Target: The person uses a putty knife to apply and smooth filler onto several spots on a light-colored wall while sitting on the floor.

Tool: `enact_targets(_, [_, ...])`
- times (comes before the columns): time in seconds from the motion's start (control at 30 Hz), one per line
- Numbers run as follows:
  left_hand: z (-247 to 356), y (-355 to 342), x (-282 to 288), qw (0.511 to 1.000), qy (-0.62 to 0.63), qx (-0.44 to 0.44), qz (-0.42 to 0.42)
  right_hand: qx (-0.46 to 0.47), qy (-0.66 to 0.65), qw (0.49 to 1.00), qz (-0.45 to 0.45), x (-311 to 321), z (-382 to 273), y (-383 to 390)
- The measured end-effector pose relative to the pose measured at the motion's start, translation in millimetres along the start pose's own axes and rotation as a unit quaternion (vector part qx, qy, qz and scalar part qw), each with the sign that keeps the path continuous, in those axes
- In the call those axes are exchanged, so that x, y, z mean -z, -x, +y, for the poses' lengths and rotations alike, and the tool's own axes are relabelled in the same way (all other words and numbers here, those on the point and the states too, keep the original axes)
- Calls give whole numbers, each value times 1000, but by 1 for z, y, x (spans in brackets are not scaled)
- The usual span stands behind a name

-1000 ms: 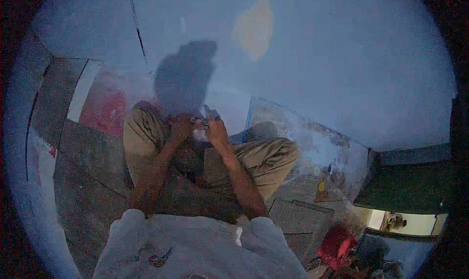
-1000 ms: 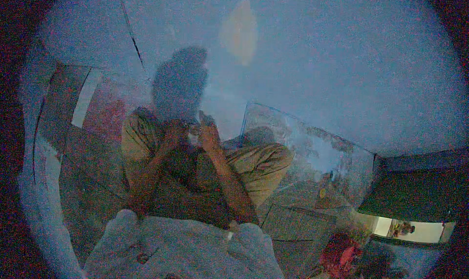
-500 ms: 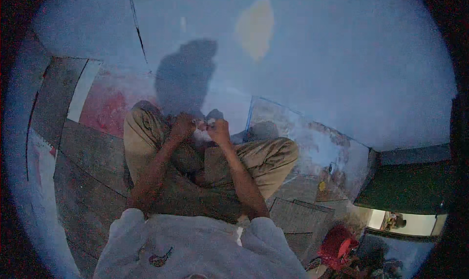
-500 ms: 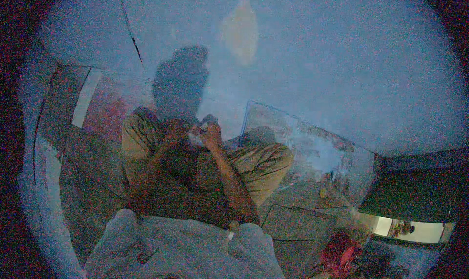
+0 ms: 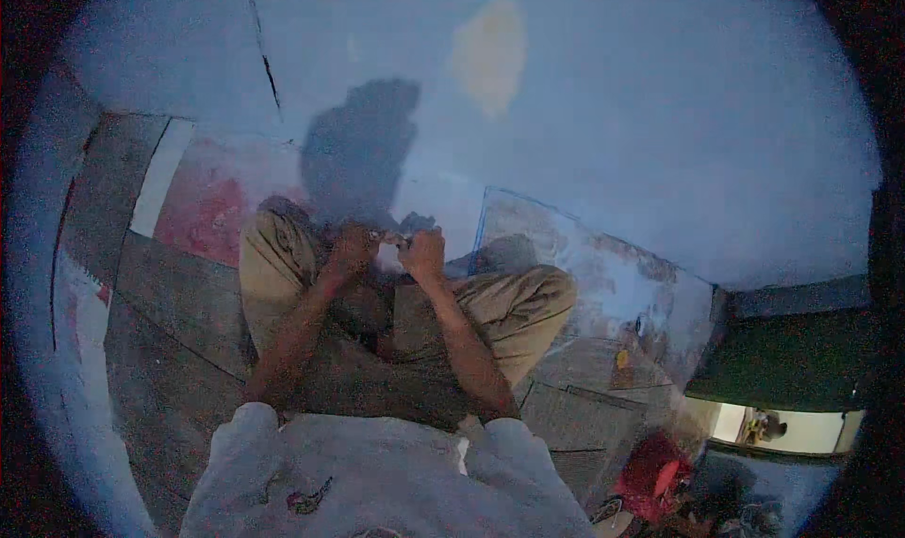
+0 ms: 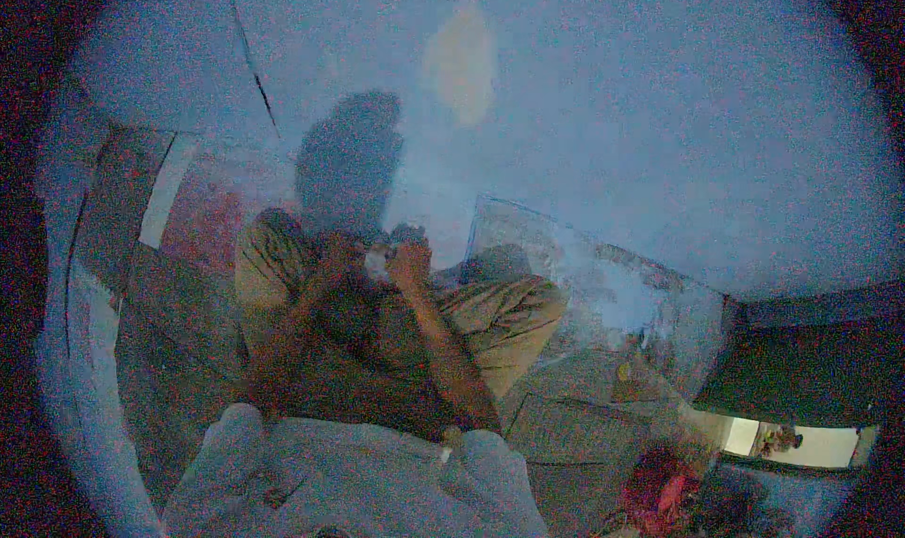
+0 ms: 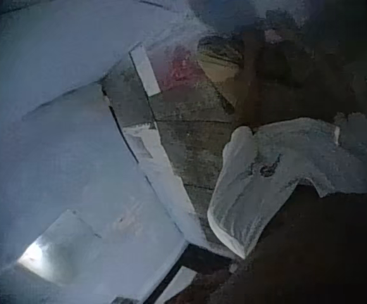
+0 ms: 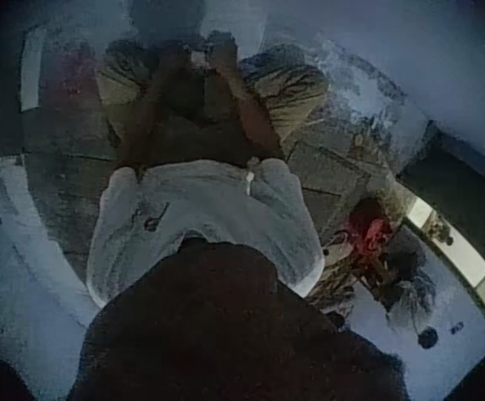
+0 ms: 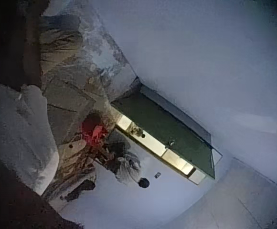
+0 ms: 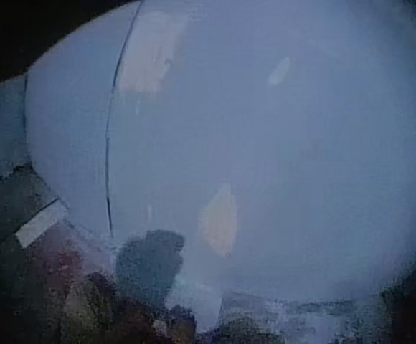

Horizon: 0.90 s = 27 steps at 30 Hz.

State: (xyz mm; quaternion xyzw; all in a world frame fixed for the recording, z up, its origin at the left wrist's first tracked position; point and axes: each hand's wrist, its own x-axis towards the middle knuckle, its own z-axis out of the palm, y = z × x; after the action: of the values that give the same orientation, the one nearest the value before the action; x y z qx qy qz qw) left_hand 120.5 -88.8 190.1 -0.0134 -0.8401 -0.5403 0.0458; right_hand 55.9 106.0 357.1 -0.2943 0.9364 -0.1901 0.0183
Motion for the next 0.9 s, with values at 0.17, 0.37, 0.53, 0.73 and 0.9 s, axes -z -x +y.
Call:
enact_targets(0.17, [1, -8, 8, 998, -22, 48, 41, 114, 7, 974, 193, 2, -1, -10])
enact_targets(0.37, [21, -29, 6, 991, -114, 55, 50, -15, -262, 962, 71, 3, 10, -18])
enact_targets(0.53, [-4, -20, -1, 967, -254, 8, 36, -15, -293, 953, 76, 39, -15, -9])
enact_targets(0.73, [-72, -28, -6, 520, -811, -236, 129, -57, -294, 953, 53, 39, -1, -11])
enact_targets(0.9, [-77, 6, -5, 848, -528, -33, 30, 10, -252, 967, 32, 13, -16, -11])
